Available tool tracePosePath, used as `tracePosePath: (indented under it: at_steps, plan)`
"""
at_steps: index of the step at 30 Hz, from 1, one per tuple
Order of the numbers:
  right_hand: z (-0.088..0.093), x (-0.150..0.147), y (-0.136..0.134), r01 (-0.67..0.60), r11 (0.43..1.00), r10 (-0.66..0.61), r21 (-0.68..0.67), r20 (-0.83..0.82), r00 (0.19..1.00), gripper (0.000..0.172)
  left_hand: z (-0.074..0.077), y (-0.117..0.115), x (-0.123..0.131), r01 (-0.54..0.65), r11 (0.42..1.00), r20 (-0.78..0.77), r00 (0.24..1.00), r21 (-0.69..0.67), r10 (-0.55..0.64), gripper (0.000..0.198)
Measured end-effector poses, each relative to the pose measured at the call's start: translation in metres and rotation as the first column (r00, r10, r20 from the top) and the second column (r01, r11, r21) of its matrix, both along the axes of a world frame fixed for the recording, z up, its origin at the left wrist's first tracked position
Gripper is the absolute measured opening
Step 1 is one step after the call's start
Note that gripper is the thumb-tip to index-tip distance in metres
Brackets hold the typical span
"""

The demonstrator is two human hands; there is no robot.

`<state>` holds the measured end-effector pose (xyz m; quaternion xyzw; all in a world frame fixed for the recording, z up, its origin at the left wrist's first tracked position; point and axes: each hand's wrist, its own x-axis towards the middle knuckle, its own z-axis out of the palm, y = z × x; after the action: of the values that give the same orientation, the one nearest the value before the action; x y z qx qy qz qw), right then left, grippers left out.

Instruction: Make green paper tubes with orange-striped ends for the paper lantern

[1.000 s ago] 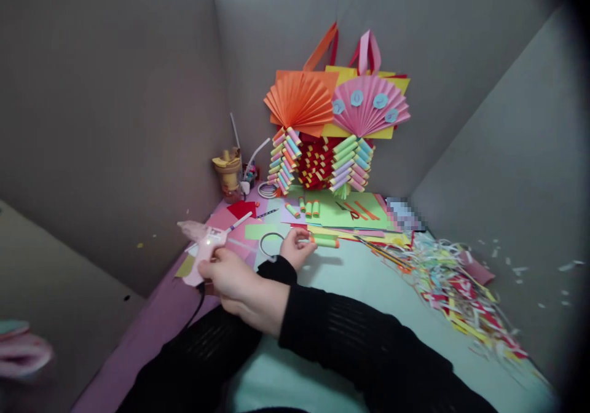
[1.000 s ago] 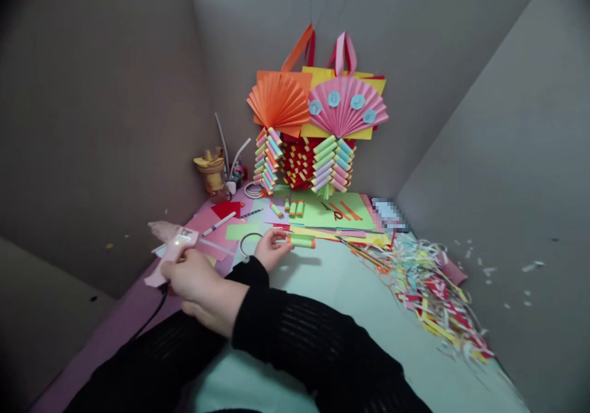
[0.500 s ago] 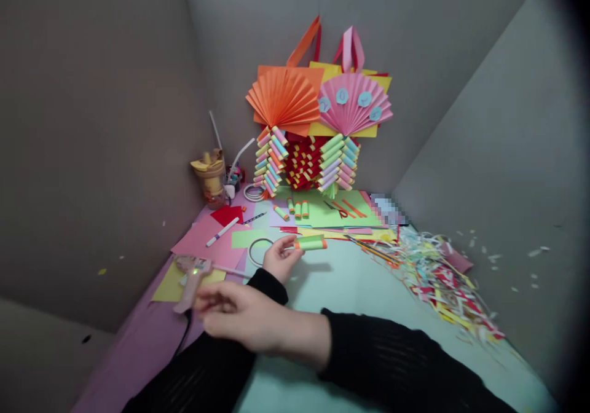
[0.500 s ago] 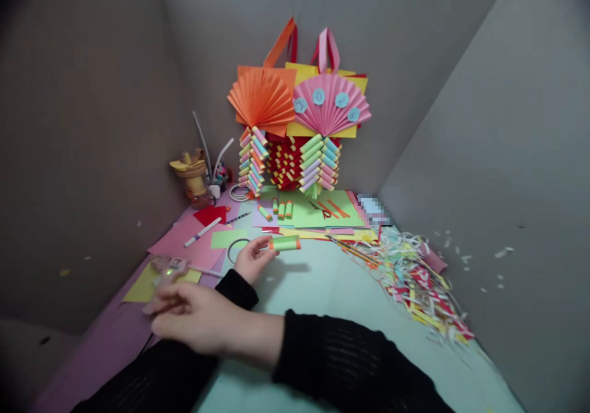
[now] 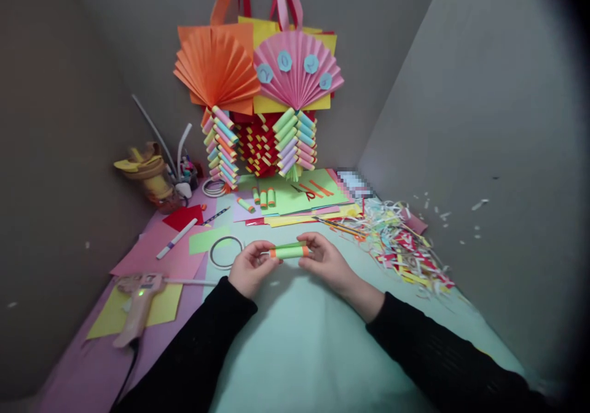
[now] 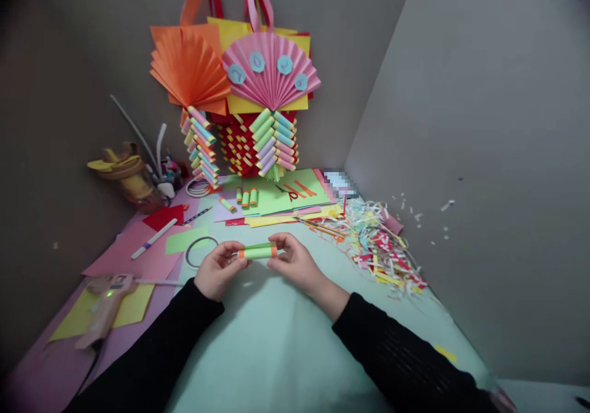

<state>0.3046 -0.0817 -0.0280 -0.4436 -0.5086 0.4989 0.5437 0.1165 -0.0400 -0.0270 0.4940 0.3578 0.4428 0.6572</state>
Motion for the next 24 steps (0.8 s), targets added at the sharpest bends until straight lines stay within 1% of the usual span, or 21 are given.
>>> tracePosePath:
  at_steps: [2,4,8,13,16,19,24]
  plan:
    - [0.001,0.0,-0.003,-0.009,1.0,0.009,0.0,-0.059,0.998,0.032,-0.003,-0.001,0.001,0.026,1.0,-0.015,1.0,0.005,-0.026,0.037]
    - [0.001,0.001,-0.006,-0.006,1.0,0.005,-0.012,-0.083,0.997,0.028,-0.005,-0.001,0.002,0.034,0.999,-0.029,0.999,0.008,-0.034,0.035]
    - [-0.001,0.003,-0.012,-0.006,0.999,0.003,-0.036,-0.09,0.996,0.024,-0.008,-0.002,0.003,0.066,0.997,-0.057,0.996,0.032,-0.064,0.036]
    - [-0.001,0.003,-0.015,0.004,1.0,-0.005,-0.015,-0.062,0.998,0.022,-0.007,-0.004,0.003,0.109,0.994,-0.063,0.992,0.022,-0.108,0.033]
    - [0.0,0.002,-0.015,0.021,1.0,-0.021,0.019,-0.049,0.999,0.022,-0.003,-0.007,0.003,0.097,0.995,-0.082,0.992,0.023,-0.095,0.031]
    - [-0.001,0.001,-0.015,0.046,0.996,-0.043,0.082,-0.032,0.999,0.021,0.0,-0.009,0.003,0.075,0.996,-0.107,0.992,0.047,-0.07,0.03]
    - [-0.001,0.0,-0.017,0.068,0.987,-0.07,0.147,0.004,0.998,0.017,0.002,-0.009,0.004,0.081,0.994,-0.095,0.993,0.069,-0.074,0.029]
